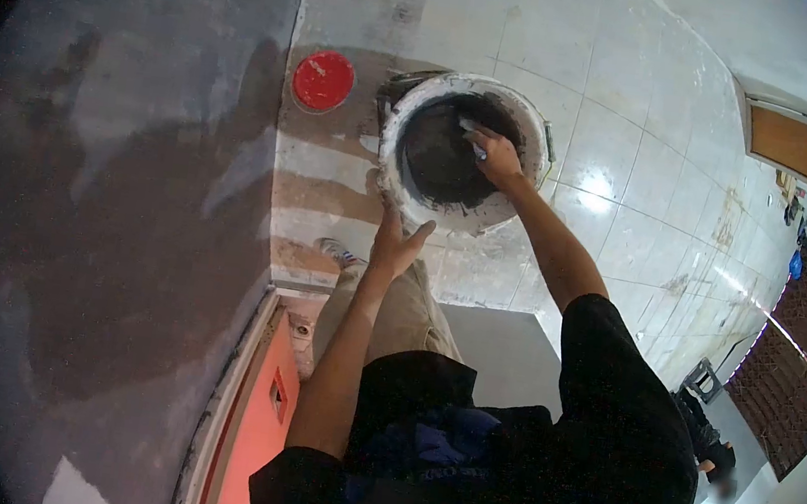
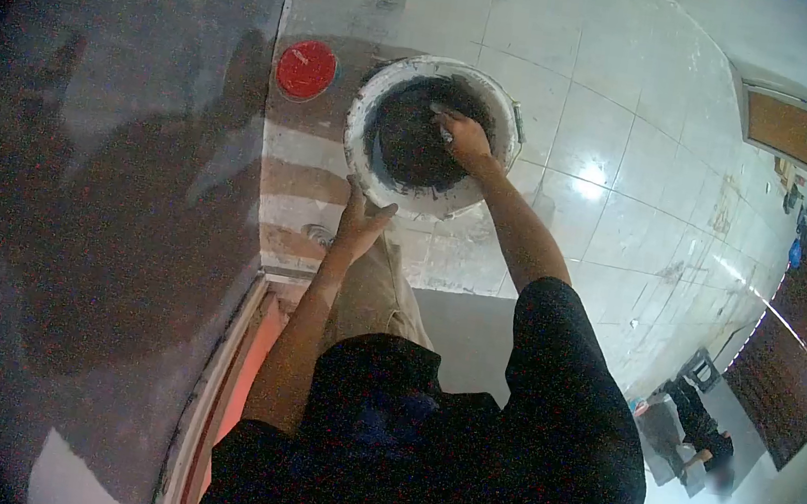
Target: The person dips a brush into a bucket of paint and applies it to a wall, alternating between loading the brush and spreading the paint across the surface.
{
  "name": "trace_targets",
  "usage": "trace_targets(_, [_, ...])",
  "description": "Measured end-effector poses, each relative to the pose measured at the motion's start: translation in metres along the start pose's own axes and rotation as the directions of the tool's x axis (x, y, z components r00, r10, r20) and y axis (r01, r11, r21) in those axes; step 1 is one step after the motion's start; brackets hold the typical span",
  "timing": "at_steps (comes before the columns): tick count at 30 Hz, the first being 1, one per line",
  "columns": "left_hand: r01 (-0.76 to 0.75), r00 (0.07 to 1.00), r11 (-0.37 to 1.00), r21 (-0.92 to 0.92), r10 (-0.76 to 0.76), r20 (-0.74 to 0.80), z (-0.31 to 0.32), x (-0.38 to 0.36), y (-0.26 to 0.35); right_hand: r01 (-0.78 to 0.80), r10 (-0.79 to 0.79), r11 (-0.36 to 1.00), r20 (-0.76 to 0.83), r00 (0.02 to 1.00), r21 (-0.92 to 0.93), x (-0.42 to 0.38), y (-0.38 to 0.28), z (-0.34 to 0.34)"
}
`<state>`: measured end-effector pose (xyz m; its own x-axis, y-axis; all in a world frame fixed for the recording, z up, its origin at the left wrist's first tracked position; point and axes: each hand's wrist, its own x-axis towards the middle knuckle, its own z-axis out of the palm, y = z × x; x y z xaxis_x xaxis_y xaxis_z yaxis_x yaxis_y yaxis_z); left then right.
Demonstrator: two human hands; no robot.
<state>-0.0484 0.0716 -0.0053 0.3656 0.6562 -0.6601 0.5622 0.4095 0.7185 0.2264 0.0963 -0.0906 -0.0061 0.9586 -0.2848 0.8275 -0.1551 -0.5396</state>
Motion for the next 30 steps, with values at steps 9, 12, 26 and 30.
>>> trace_targets(9, [0.029,0.999,0.992,-0.121,-0.026,0.022,-0.005,0.000,0.017,-0.122,0.212,0.952,-0.319,0.924,0.280,-0.011,-0.015,-0.012])
trace_targets(12, [-0.032,0.999,0.991,-0.129,0.032,0.005,0.007,0.010,-0.011,-0.177,0.261,0.950,-0.344,0.902,0.258,-0.012,-0.022,0.004])
trace_targets(26, [-0.025,0.999,0.971,-0.239,0.030,0.018,-0.023,-0.006,-0.001,-0.264,0.530,0.753,-0.318,0.786,0.602,-0.036,-0.034,-0.003])
trace_targets(30, [0.075,0.997,0.996,0.044,-0.075,-0.004,-0.064,-0.044,-0.055,-0.095,0.530,0.399,-0.145,0.835,0.912,-0.077,-0.027,-0.062])
